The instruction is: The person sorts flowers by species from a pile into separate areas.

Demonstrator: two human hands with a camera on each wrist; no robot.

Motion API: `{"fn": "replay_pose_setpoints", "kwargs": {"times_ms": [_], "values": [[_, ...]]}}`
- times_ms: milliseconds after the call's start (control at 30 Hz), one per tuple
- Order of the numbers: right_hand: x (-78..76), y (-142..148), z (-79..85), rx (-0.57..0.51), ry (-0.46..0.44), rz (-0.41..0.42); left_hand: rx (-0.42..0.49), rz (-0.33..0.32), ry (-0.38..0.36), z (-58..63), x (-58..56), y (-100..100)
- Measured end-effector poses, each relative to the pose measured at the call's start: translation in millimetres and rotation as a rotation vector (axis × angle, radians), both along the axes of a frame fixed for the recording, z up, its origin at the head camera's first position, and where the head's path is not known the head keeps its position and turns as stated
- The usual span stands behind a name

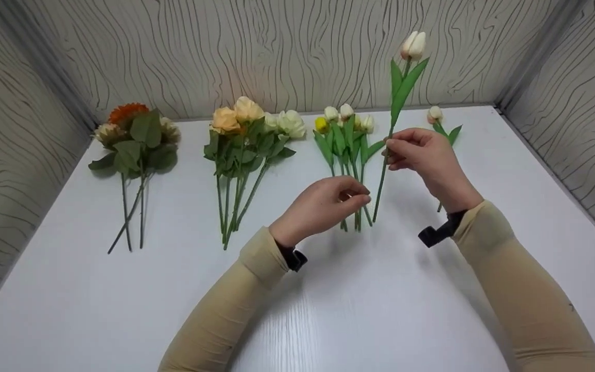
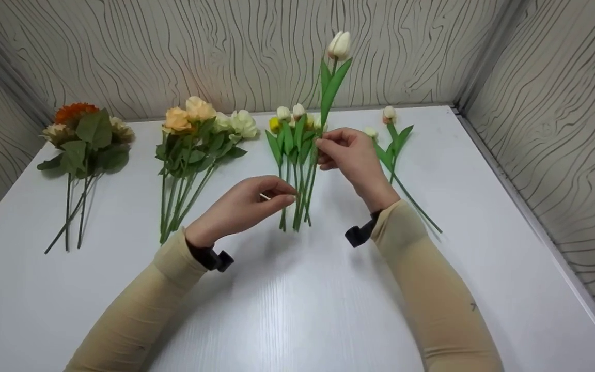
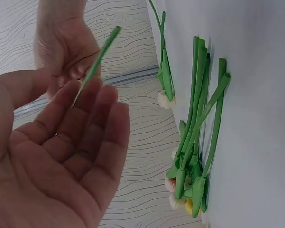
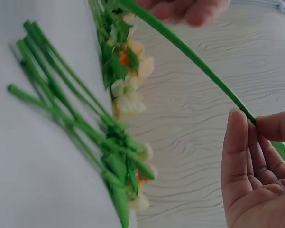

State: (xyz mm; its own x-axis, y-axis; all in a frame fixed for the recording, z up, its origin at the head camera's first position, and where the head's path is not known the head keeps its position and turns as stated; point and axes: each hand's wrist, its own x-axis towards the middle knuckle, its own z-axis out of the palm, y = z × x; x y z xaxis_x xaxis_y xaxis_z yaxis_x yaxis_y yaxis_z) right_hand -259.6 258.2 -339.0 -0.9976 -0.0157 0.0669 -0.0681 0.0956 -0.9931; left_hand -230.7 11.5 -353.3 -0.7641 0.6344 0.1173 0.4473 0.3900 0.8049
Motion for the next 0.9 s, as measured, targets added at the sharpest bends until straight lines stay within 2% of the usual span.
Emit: {"fn": "replay_pose_setpoints", "kwargs": {"times_ms": [67,167,333,533,900], "values": [[-13.9,4.7,-6.7,0.071,-0.074,-0.029,0.0,0.025,0.029,2.6,-1.4,-3.5],[-31.5,8.3,-19.1,0.155,-0.201,-0.022,0.017,0.047,0.041,5.3,-3.4,-8.0],[-47.6,4.7,-36.8,0.204,-0.353,0.014,0.019,0.052,0.07,7.3,-6.8,-10.8],[-54.5,-2.8,-48.1,0.239,-0.394,0.049,0.022,0.064,0.102,8.6,-8.6,-10.0],[-57.0,-4.5,-54.2,0.278,-0.403,0.067,0.02,0.052,0.079,5.9,-8.7,-11.9]]}}
